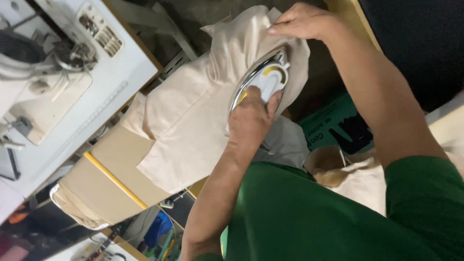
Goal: The person irons a light-colored garment on a workbench using a steam iron. They repeatedly smooth the fabric with their hands, reposition the garment to access different sections, and apply the iron to remove wrinkles.
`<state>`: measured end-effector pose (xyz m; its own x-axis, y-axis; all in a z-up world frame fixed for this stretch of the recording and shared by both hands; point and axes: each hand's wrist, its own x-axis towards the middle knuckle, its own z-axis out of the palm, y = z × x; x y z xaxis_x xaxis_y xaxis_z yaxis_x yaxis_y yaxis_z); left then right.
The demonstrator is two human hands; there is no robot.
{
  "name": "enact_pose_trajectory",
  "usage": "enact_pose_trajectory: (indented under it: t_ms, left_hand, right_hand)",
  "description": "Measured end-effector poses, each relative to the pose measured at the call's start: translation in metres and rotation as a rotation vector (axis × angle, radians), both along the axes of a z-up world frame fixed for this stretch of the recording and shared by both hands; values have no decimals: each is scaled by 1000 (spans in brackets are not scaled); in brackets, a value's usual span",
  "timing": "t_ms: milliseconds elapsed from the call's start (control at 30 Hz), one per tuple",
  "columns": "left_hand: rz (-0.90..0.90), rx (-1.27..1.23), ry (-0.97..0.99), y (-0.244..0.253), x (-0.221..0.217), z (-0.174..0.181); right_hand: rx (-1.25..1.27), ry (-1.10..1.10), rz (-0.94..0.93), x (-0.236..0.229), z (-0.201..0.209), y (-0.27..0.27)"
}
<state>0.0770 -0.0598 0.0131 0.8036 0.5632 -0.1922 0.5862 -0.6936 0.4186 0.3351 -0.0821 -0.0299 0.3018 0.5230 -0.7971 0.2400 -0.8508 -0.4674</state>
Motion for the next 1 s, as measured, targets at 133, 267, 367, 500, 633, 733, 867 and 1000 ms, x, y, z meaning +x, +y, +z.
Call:
enact_pose_trajectory:
  t_ms: [133, 267, 367, 500, 633, 733, 867, 1000]
  left_hand:
    - [-31, 154, -33, 3, -15, 4]
    - [-108, 64, -6, 11, -54, 7]
    - [-142, 161, 3, 9, -61, 1]
    - [-51, 112, -62, -1, -31, -6]
    - [-79, 274, -48, 4, -23, 4]
    - [-176, 124, -14, 19, -58, 10]
    - [-134, 271, 26, 40, -116, -1]
    - [-67, 272, 52, 49, -114, -2]
  right_hand:
    - [25, -32, 36, -4, -1, 4]
    - [52, -52, 1, -7, -9, -1]
    - [87, -44, -14, -7, -14, -3]
    - [100, -22, 16, -3, -22, 1]
    - [135, -73, 66, -4, -26, 0]
    - [76, -38, 24, -9, -18, -3]
    - [121, -48, -17, -12, -21, -11]
    - [135, -77, -36, -13, -28, -16]
